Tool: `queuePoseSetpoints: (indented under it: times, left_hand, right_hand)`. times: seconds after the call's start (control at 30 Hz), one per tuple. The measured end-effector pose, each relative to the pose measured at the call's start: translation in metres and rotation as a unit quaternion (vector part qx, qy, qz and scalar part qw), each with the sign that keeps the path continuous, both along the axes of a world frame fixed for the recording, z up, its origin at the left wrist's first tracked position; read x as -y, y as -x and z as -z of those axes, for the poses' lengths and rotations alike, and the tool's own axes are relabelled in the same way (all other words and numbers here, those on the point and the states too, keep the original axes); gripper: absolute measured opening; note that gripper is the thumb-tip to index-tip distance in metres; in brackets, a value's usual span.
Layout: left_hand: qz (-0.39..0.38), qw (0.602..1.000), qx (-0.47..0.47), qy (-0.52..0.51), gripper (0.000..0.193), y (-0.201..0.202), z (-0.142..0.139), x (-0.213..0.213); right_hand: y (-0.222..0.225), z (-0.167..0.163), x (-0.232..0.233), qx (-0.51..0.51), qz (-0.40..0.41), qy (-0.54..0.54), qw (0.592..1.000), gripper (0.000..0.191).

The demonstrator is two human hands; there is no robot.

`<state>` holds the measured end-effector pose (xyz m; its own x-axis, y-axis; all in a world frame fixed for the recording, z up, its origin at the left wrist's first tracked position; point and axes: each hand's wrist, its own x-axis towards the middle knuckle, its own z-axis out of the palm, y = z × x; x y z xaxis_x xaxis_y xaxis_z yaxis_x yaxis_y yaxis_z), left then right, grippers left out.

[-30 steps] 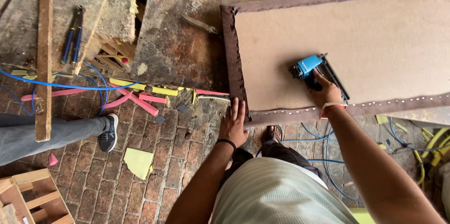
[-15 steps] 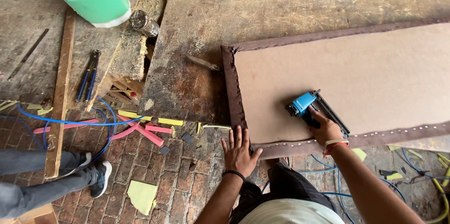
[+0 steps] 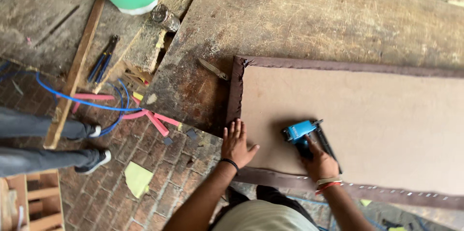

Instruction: The person staples brown fabric onto a rectangular board using a pneumatic staple gun, trims excess fabric with shears, and folds edges to secure them. The person then flips the board and handles a yellow foam strip.

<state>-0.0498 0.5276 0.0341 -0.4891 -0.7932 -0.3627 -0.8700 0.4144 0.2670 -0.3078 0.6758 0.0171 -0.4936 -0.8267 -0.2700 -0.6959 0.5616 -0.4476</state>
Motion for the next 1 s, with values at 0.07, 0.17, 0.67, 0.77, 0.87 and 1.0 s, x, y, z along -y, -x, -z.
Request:
queuePoseSetpoints:
  times: [0.07,0.17,0.67,0.77,0.87,1.0]
  left_hand:
    - [-0.008,1.000,-0.010,0.008,0.105,0.003,-0.002,0.007]
    - [0.005,1.000,-0.004,-0.017,0.103,0.006,-0.001,0.025]
    - [0.106,0.984,0.134,-0.052,0.142,0.032,-0.026,0.170]
    - [0.127,0.977,0.148,-0.081,0.147,0.033,-0.029,0.176]
    - [0.134,0.982,0.108,-0.073,0.140,0.028,-0.023,0.176]
    - [0.148,0.985,0.049,-0.072,0.133,0.018,-0.010,0.176]
  right_hand:
    - [0.009,-0.004,0.005,0.073,0.003,-0.055,0.996,0.089]
    - [0.022,-0.016,0.014,0.288,0.068,0.065,0.953,0.088]
    - [0.000,-0.096,0.167,0.467,0.055,0.007,0.883,0.015]
    - [-0.014,-0.103,0.229,0.429,0.061,-0.013,0.901,0.013]
    - [-0.033,-0.107,0.291,0.387,0.084,-0.082,0.914,0.013]
    - [-0.052,-0.110,0.338,0.297,0.066,-0.103,0.947,0.020]
